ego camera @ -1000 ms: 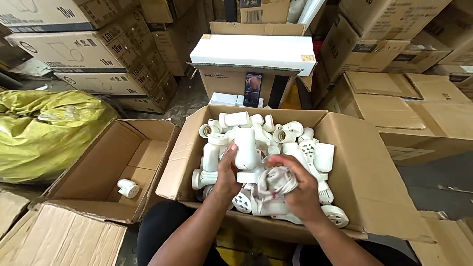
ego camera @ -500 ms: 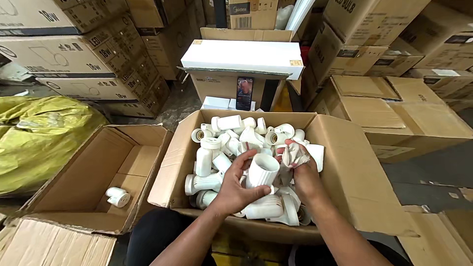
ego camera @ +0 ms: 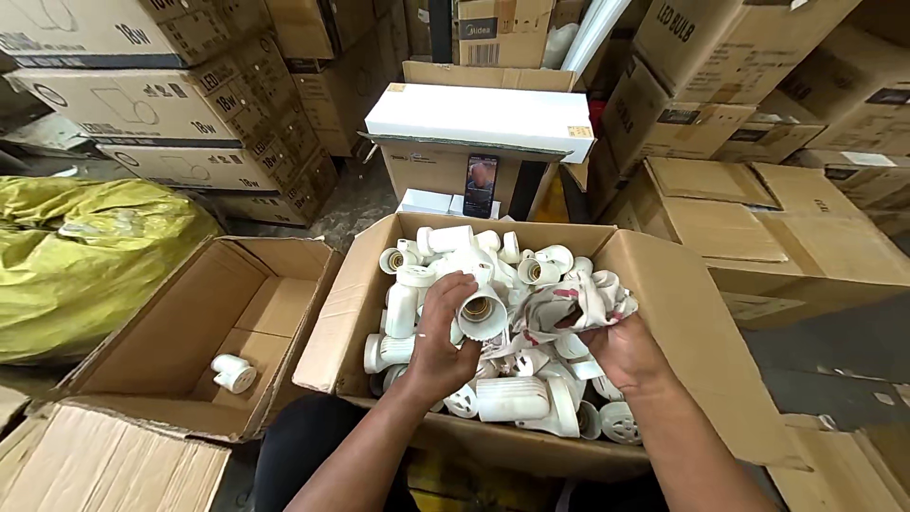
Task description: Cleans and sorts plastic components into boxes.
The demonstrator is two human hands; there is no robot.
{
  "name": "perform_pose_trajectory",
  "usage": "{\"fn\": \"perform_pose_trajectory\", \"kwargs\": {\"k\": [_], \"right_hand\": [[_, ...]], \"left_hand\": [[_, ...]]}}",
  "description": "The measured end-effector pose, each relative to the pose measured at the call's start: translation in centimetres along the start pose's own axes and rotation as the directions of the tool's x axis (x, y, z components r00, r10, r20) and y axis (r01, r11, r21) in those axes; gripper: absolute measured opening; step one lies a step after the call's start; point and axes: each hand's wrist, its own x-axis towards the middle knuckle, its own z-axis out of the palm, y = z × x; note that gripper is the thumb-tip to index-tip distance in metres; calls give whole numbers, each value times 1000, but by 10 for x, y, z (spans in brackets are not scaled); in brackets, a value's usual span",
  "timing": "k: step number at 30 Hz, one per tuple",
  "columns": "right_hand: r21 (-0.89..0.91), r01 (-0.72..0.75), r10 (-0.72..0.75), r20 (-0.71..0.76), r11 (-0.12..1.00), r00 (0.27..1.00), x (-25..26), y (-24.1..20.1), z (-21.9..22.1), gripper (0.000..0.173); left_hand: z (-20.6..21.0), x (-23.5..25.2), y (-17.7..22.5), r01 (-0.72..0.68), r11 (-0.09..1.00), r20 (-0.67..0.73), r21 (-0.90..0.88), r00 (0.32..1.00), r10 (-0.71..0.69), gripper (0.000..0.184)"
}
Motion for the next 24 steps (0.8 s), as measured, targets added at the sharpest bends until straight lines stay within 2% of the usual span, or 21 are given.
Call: {"fn": "perform_pose_trajectory", "kwargs": {"k": [2, 5, 11, 14, 17, 20, 22, 24], "right_hand": [[31, 35, -36, 34, 999, 999, -1, 6, 0, 30], [8, 105, -106, 116, 994, 988, -7, 8, 5, 27], [-5, 219, -208, 286, 976, 935, -17, 6, 13, 37], [-6, 224, -214, 277, 975, 937, -21, 5, 15, 34], [-33, 243, -222, 297, 969, 929, -25, 4, 17, 27], [-100, 263, -222, 304, 960, 926, -26, 5, 21, 22], [-124, 242, -204, 260, 962, 944, -26, 4, 23, 25], [-130, 233, -205, 195, 964, 959, -24, 3, 24, 28]], "left_hand": [[2, -3, -3, -177, 964, -15, 201, 983, 184, 43], [4, -7, -5, -340, 887, -22, 314, 931, 364, 38], [7, -11, -6, -401, 851, -2, 339, 904, 427, 37], [9, -14, -8, -387, 839, -6, 384, 907, 421, 36], [11, -13, -7, -266, 919, -28, 291, 958, 286, 38], [14, -9, -3, 40, 999, -27, -37, 999, -41, 53], [18, -4, 1, 214, 946, -27, -242, 974, -227, 60], [17, 0, 2, 301, 877, 3, -375, 946, -324, 63]]}}
